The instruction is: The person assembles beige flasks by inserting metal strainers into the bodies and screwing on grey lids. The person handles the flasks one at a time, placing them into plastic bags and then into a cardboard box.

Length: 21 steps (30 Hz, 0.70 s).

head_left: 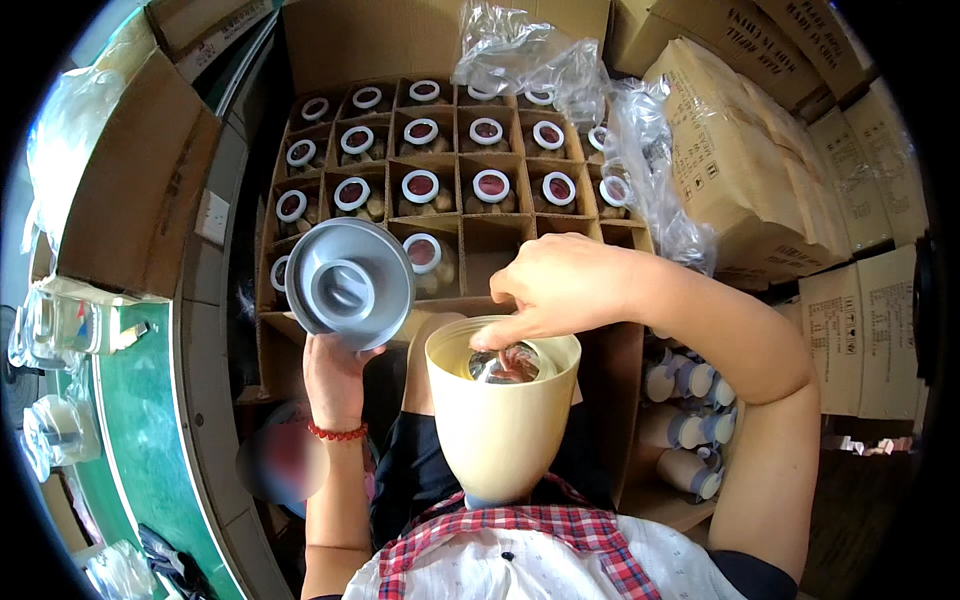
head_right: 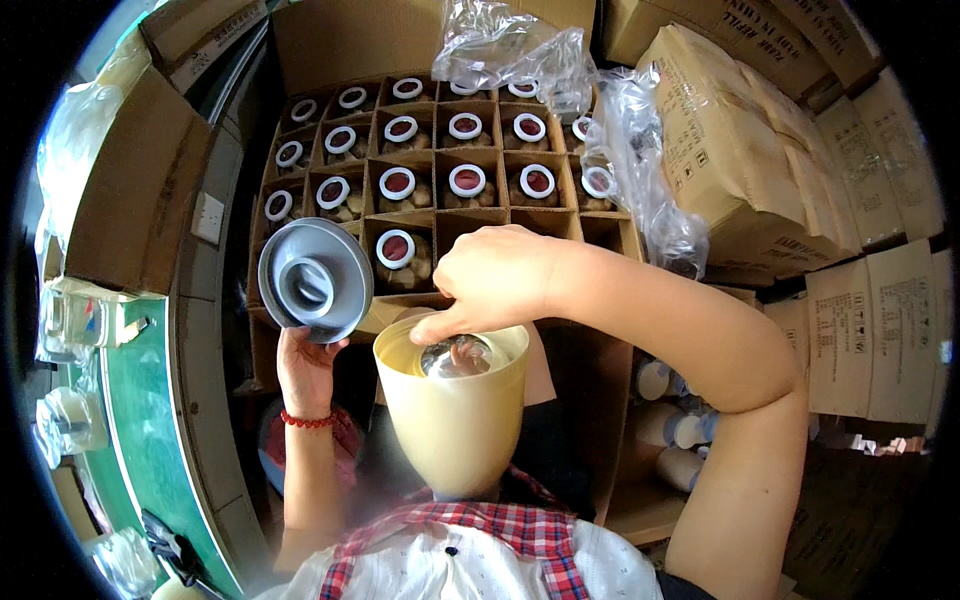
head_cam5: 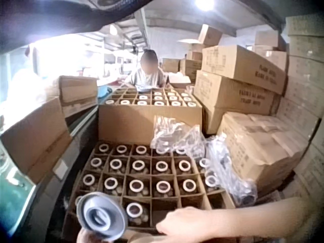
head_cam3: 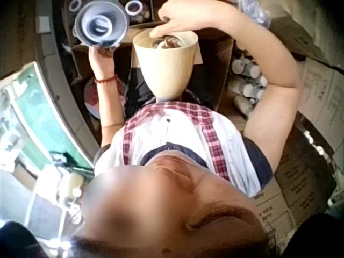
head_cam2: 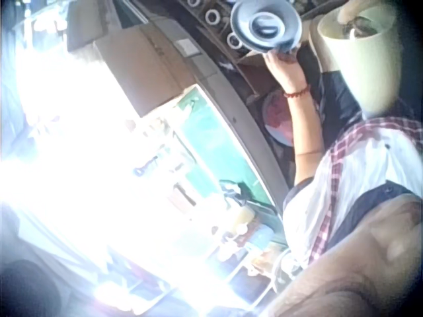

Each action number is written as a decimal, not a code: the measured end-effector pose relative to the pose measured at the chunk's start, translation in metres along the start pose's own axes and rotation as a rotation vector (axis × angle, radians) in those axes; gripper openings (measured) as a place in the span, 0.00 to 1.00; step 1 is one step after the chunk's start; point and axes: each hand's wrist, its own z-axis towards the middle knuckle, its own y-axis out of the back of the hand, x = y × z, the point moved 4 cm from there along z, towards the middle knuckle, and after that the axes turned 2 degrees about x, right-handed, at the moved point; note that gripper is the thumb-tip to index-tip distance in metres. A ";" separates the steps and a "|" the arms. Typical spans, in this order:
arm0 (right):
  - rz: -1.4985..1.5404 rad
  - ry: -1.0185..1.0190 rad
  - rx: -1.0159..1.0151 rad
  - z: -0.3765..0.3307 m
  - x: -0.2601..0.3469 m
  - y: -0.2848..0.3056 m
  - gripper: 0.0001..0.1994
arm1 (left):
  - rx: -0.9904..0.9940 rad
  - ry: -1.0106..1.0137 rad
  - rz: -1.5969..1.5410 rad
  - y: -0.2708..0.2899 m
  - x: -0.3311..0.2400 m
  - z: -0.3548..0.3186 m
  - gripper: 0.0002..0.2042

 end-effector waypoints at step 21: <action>1.245 0.470 -0.645 -0.004 -0.055 -0.046 0.29 | 0.521 -0.100 0.400 -0.091 -0.003 -0.010 0.23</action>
